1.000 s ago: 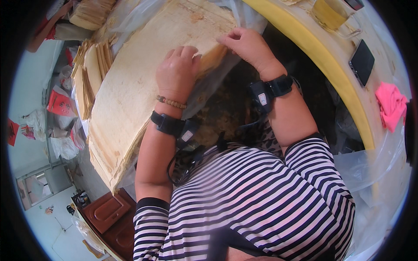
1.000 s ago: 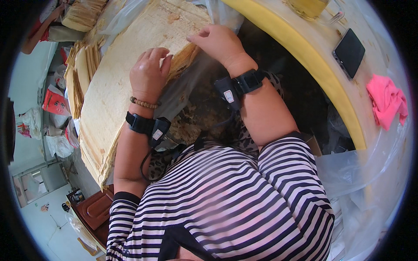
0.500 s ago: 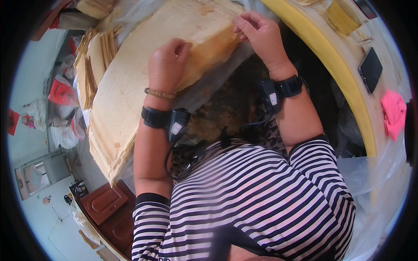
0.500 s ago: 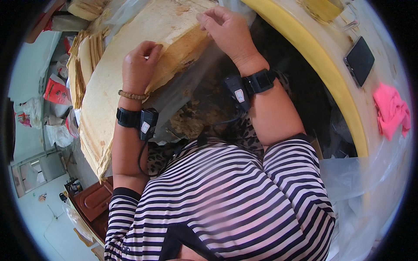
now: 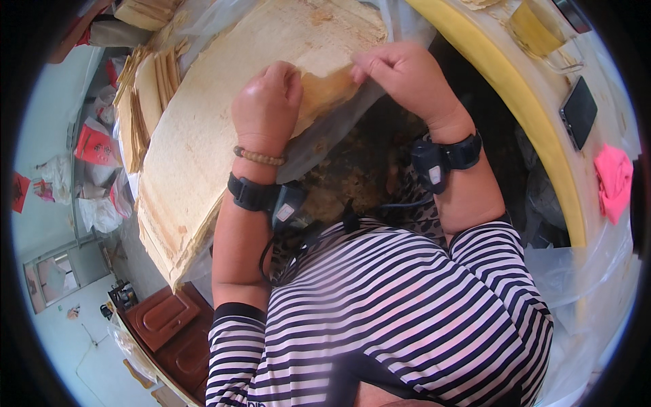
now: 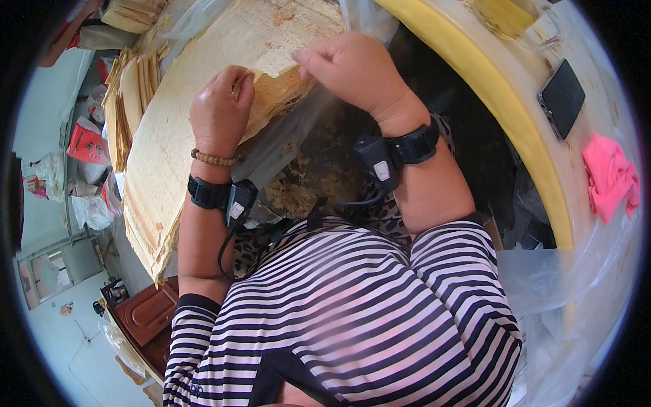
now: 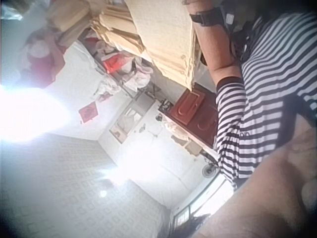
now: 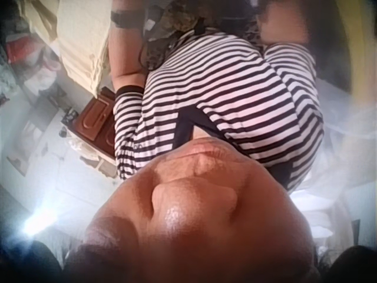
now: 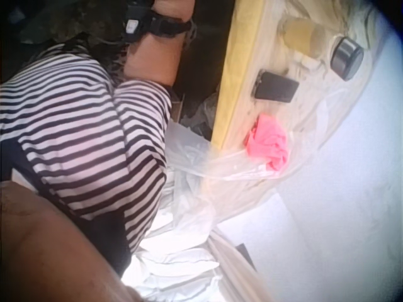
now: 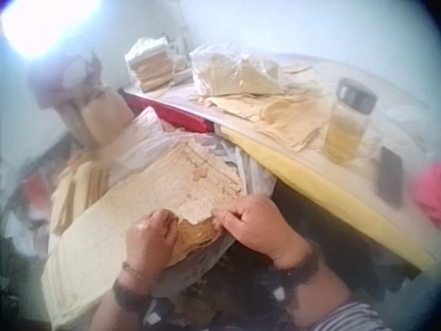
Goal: The person repeatedly picks up thin, flat sheets from a stack, folds them in half, and places them back on the pile. The hands smooth each sheet before folding and continue the cycle without using tools.
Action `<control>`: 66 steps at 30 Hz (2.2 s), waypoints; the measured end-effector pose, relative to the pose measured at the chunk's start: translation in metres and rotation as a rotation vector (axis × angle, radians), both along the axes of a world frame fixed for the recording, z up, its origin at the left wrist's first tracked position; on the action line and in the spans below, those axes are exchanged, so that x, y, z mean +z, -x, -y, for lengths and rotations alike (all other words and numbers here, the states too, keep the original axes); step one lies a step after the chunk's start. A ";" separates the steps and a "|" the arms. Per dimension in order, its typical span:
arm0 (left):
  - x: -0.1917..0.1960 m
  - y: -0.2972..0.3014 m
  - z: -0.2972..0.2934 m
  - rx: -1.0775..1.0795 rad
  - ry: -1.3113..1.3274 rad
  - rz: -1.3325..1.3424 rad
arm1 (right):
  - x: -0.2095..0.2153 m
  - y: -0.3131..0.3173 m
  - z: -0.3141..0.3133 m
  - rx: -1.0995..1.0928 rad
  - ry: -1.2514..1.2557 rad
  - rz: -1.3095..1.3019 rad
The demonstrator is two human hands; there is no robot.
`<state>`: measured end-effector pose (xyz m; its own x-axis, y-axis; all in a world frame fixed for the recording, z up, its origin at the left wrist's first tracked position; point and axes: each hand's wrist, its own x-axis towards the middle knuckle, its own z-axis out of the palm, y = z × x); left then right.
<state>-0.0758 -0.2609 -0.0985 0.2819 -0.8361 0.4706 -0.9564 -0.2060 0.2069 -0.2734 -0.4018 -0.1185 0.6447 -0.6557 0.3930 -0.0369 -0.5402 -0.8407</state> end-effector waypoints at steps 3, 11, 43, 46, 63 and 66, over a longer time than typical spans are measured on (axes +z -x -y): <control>0.001 0.003 0.000 0.023 0.005 0.008 | -0.002 -0.004 -0.005 -0.006 0.254 -0.253; 0.002 0.021 0.025 0.060 0.067 0.110 | -0.023 -0.032 -0.012 -0.140 0.645 -0.175; 0.026 0.023 -0.092 -0.138 0.249 -0.056 | -0.010 -0.068 -0.054 0.438 -1.202 0.304; 0.013 0.033 -0.112 -0.280 0.158 -0.027 | -0.006 -0.082 -0.049 0.280 -1.260 0.102; -0.003 -0.032 -0.171 0.333 -0.161 -0.252 | 0.149 -0.175 -0.081 0.326 -0.570 0.098; 0.002 -0.051 -0.185 0.338 -0.157 -0.324 | 0.177 -0.188 -0.096 0.439 -0.486 0.178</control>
<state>-0.0252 -0.0764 -0.0964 0.6606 -0.7264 0.1897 -0.7222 -0.5458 0.4248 -0.0857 -0.3061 0.0587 0.8443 -0.4768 0.2447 0.2615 -0.0321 -0.9647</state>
